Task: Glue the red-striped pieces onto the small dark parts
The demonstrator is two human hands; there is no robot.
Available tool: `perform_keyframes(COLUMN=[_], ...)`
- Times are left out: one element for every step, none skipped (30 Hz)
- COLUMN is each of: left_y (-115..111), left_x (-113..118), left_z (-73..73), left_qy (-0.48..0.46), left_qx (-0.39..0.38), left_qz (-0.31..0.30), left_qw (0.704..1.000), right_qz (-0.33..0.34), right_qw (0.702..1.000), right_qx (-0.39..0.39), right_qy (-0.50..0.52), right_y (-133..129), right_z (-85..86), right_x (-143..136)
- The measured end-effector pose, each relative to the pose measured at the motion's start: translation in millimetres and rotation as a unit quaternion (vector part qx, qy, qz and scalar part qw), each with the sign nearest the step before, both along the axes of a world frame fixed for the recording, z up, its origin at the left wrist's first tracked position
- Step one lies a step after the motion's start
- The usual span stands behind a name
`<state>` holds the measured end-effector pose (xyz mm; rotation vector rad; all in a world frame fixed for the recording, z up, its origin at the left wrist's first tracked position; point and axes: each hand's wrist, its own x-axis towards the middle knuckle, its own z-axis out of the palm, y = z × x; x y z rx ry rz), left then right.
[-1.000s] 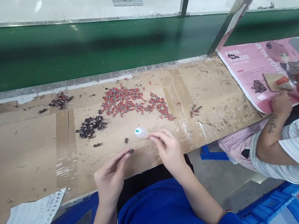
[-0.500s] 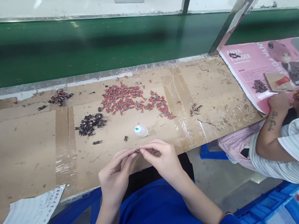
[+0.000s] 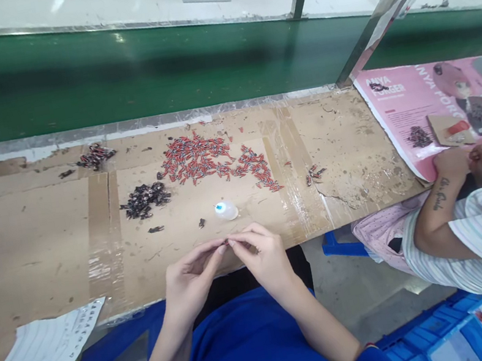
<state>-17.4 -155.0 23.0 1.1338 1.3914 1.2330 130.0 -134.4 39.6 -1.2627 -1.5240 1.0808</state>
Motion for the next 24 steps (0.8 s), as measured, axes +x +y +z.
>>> perform_keyframes(left_y=[-0.1, -0.2, -0.3, -0.2, -0.1, 0.1, 0.2, 0.3, 0.3, 0.0, -0.4, -0.9, -1.5, -1.9, -2.0, -1.6, -0.6, 1.2, 3.7, 6.7, 10.3, 14.0, 17.7, 21.0], left_x=[0.5, 1.1, 1.8, 2.5, 3.2, 3.8, 4.5, 5.0, 5.2, 5.0, 4.2, 2.5, -0.4, -4.7, -10.5, -17.7, -26.2, -35.6, -45.2, -54.5, -62.7, -69.2, -73.7, -76.0], left_z=[-0.7, -1.6, -2.4, -3.2, -3.7, -3.7, -3.3, -2.3, -0.9, 0.8, 2.5, 4.0, 4.9, 4.9, 3.6, 1.0, -3.0, -8.2, -14.2, -20.6, -26.7, -32.1, -36.4, -39.3], left_qy=[-0.002, -0.004, -0.006, -0.009, -0.013, -0.017, -0.022, -0.026, -0.029, -0.032, -0.034, -0.035, -0.033, -0.027, -0.015, 0.007, 0.042, 0.088, 0.146, 0.208, 0.266, 0.318, 0.361, 0.395], left_qx=[-0.005, -0.01, -0.015, -0.019, -0.024, -0.027, -0.029, -0.03, -0.031, -0.033, -0.035, -0.039, -0.043, -0.046, -0.049, -0.048, -0.043, -0.034, -0.017, 0.007, 0.035, 0.065, 0.095, 0.123], left_qz=[0.002, 0.006, 0.01, 0.013, 0.014, 0.014, 0.014, 0.014, 0.017, 0.02, 0.022, 0.022, 0.02, 0.019, 0.024, 0.035, 0.053, 0.077, 0.102, 0.124, 0.141, 0.151, 0.154, 0.154], left_qw=[1.0, 1.0, 1.0, 1.0, 1.0, 0.999, 0.999, 0.999, 0.999, 0.999, 0.999, 0.998, 0.998, 0.998, 0.998, 0.998, 0.997, 0.993, 0.984, 0.97, 0.953, 0.934, 0.915, 0.897], right_qz=[0.001, 0.002, 0.003, 0.004, 0.004, 0.006, 0.008, 0.011, 0.014, 0.018, 0.024, 0.031, 0.035, 0.034, 0.024, 0.006, -0.018, -0.043, -0.064, -0.078, -0.084, -0.083, -0.078, -0.069], right_qw=[1.0, 1.0, 1.0, 1.0, 1.0, 1.0, 1.0, 1.0, 1.0, 0.999, 0.998, 0.998, 0.997, 0.997, 0.997, 0.998, 0.998, 0.998, 0.998, 0.997, 0.996, 0.994, 0.993, 0.99], right_qx=[0.001, 0.002, 0.003, 0.003, 0.002, 0.0, -0.002, -0.006, -0.011, -0.017, -0.024, -0.03, -0.035, -0.037, -0.035, -0.029, -0.022, -0.012, -0.002, 0.007, 0.016, 0.024, 0.032, 0.039], right_qy=[0.0, 0.0, 0.001, 0.002, 0.003, 0.006, 0.01, 0.016, 0.024, 0.035, 0.045, 0.054, 0.061, 0.065, 0.064, 0.06, 0.051, 0.037, 0.018, -0.005, -0.032, -0.061, -0.089, -0.114], right_y=[0.0, 0.0, 0.0, 0.0, 0.0, -0.1, -0.1, -0.1, -0.1, 0.0, 0.1, 0.3, 0.6, 1.1, 2.0, 3.4, 5.4, 8.3, 11.9, 16.4, 21.5, 26.9, 32.4, 37.6], right_z=[-0.2, -0.4, -0.8, -1.3, -1.9, -2.6, -3.4, -4.3, -5.3, -6.4, -7.5, -8.5, -9.4, -10.1, -10.7, -11.3, -12.2, -13.4, -15.2, -17.7, -20.8, -24.5, -28.4, -32.3], right_x=[0.2, 0.4, 0.6, 0.8, 0.9, 0.9, 0.7, 0.3, -0.3, -1.2, -2.2, -3.1, -4.0, -4.5, -4.6, -4.2, -3.3, -2.1, -0.7, 0.4, 1.2, 1.3, 0.7, -0.4])
